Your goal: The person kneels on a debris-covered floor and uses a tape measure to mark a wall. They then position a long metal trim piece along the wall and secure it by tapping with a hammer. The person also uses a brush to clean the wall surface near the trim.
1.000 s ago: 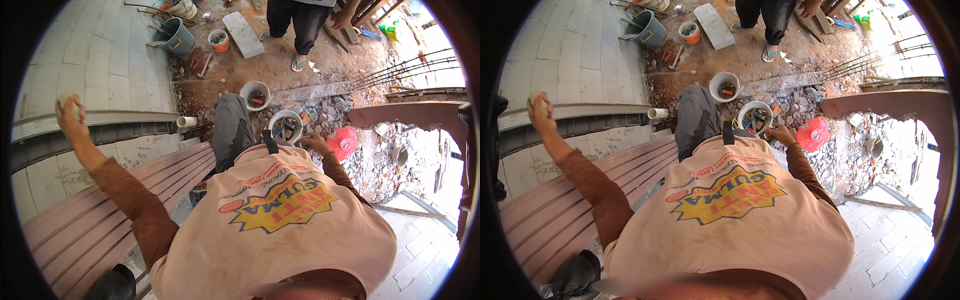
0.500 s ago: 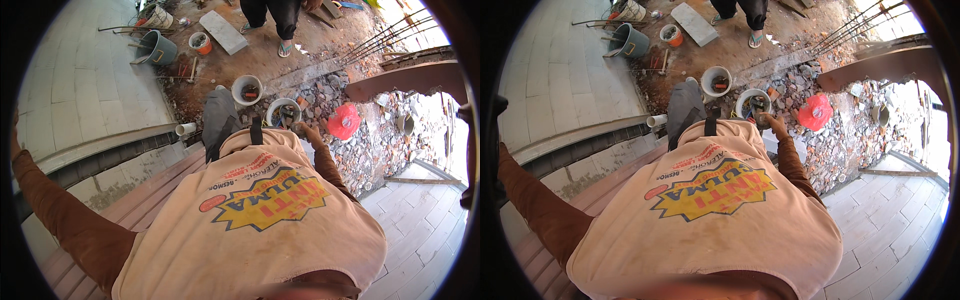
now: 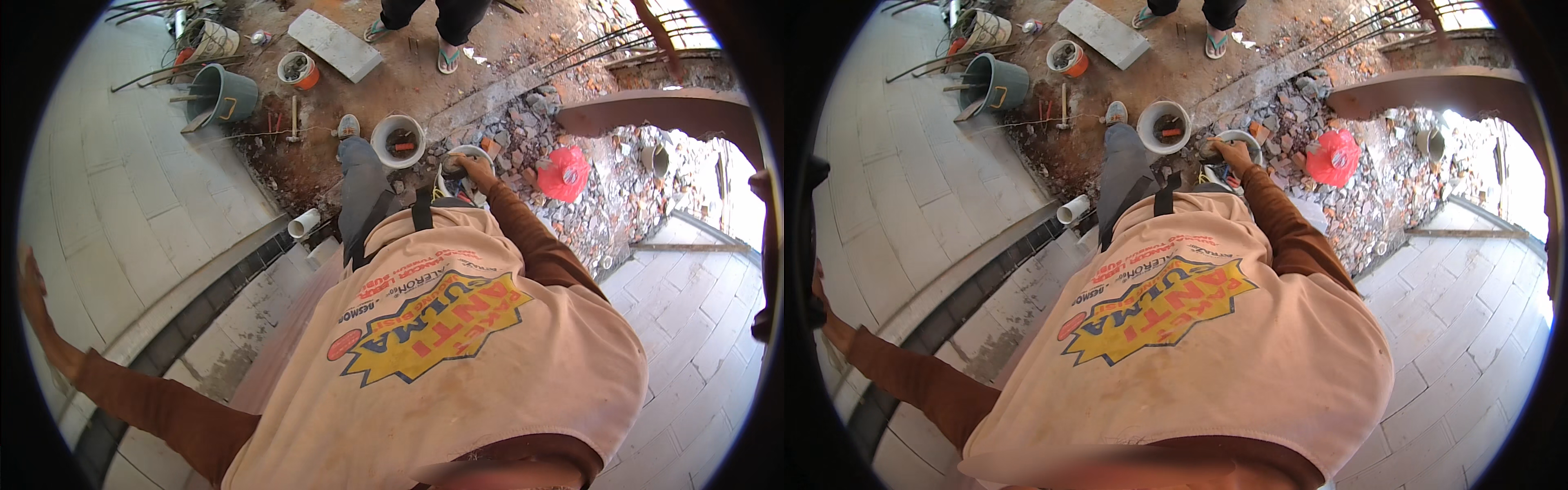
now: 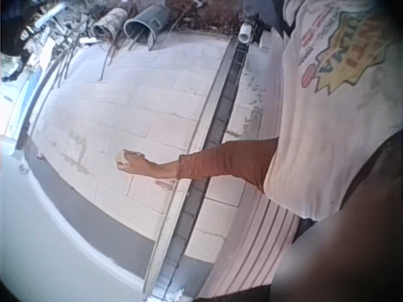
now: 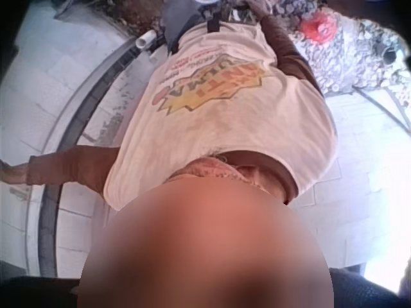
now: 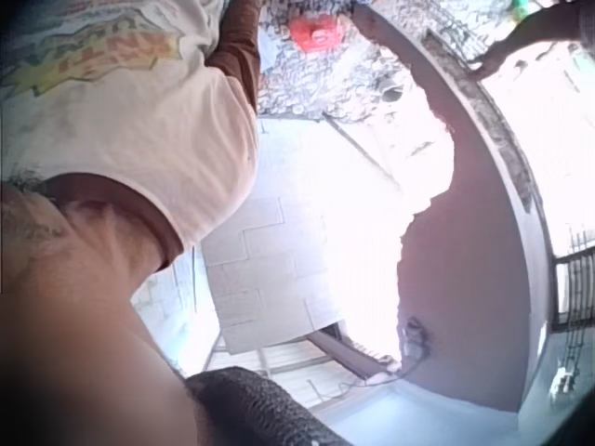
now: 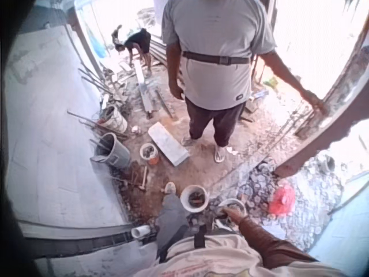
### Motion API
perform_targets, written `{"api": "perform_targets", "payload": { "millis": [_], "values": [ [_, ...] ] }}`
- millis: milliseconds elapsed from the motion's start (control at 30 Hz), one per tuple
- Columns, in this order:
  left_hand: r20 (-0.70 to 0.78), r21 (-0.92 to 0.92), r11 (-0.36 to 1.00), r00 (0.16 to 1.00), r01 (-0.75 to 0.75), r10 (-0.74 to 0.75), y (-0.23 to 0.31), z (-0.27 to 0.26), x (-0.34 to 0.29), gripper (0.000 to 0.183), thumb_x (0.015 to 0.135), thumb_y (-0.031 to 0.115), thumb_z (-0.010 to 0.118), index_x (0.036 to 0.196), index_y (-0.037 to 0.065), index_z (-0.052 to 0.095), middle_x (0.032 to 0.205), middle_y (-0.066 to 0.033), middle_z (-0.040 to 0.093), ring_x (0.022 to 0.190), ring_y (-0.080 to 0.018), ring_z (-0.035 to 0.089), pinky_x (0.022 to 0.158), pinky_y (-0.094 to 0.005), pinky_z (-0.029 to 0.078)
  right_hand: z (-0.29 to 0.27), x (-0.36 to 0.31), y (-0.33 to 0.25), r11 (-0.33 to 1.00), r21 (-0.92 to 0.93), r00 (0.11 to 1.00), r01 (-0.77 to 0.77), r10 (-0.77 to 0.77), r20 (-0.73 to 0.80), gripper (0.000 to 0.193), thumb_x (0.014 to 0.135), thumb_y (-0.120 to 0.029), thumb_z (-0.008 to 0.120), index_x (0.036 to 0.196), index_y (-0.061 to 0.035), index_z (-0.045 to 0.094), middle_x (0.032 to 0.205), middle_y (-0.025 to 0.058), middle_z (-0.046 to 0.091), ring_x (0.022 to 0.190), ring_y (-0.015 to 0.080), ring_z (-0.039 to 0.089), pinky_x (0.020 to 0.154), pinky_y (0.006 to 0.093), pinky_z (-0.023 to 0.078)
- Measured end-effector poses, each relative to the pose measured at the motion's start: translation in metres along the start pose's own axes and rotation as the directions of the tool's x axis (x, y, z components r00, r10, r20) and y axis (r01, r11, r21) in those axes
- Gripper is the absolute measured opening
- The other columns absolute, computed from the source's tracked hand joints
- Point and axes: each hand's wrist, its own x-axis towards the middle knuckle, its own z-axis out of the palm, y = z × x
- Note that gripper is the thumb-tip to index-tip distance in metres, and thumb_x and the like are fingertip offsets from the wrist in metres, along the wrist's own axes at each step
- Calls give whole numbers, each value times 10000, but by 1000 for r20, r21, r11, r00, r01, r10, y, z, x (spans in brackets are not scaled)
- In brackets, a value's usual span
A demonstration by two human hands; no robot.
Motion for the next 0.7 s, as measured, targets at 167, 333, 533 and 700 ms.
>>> {"api": "perform_targets", "payload": {
  "millis": [167,333,533,700],
  "values": [
    [258,-189,928,928,320,-268,-65,80,-20,500,1027,430,430,1318,72,624,810,22,518,665,-90,440,626,-246,359,54,69,18,900,-361,965,-246,191,-180,722,697,-549,763,995,108,724,931,269,725,889,338,730,790,408,538],
    [551,-132,795,711,592,-437,-149,200,-8,464,1024,356,362,1286,77,625,790,6,539,630,-98,454,580,-251,359,79,75,34,751,-280,794,-599,512,-327,754,717,-563,685,1114,77,717,1093,297,708,1120,397,673,972,427,502],
    [641,61,789,582,611,-500,-154,291,24,450,1018,352,355,1258,84,624,785,5,552,608,-94,473,549,-255,368,120,108,36,804,-333,870,-493,450,-202,681,730,-489,719,1129,63,711,1119,314,694,1080,403,687,924,446,530],
    [710,116,862,566,494,-420,-125,319,35,482,1022,411,367,1262,86,630,769,19,535,605,-77,469,543,-243,365,151,140,40,862,-223,889,-456,427,-165,736,725,-489,747,1198,67,658,1149,290,691,1084,404,684,944,442,542]
  ]
}}
